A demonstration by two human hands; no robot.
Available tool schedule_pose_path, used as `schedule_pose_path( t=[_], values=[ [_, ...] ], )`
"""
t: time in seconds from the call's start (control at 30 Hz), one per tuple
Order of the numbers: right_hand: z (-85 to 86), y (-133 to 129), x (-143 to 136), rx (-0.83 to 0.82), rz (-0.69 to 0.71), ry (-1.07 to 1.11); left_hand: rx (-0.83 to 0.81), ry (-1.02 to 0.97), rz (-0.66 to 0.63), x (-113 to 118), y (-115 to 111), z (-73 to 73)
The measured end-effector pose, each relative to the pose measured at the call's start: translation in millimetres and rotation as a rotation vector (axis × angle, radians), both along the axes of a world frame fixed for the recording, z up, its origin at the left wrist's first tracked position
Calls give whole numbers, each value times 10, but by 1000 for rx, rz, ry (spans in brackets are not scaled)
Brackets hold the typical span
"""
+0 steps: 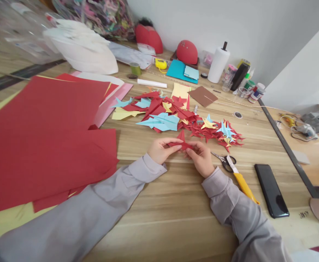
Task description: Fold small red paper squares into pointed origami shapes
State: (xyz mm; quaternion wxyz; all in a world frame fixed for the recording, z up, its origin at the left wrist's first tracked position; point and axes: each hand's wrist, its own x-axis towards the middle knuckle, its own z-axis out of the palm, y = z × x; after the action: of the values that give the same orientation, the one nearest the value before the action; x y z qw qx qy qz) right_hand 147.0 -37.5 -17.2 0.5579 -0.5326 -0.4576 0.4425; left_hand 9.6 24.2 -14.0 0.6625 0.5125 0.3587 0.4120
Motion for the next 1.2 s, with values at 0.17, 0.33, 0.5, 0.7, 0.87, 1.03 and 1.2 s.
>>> schedule_pose_path(
  t=[0.17, 0.33, 0.5, 0.7, 0.87, 1.03, 1.2],
  values=[
    [-8, -1, 18, 35, 5, 23, -33, -34, 2, 2, 3, -2],
    [-1, -3, 12, 68, -10, -19, -46, -38, -20, -13, 26, -12],
    [-7, -11, 16, 75, -16, -63, 6, 10, -12, -27, 31, -19],
    [17, -19, 18, 40, 35, 12, 60, 140, 45, -26, 33, -19],
    [30, -8, -16, -13, 39, -113, 23, 97, 31, -30, 24, -7],
    [22, -14, -39, 5, 28, -165, -13, 29, 17, -14, 33, -52],
    [10, -17, -41, 35, 4, -203, -19, 47, 35, 3, 29, -76]
  ],
)
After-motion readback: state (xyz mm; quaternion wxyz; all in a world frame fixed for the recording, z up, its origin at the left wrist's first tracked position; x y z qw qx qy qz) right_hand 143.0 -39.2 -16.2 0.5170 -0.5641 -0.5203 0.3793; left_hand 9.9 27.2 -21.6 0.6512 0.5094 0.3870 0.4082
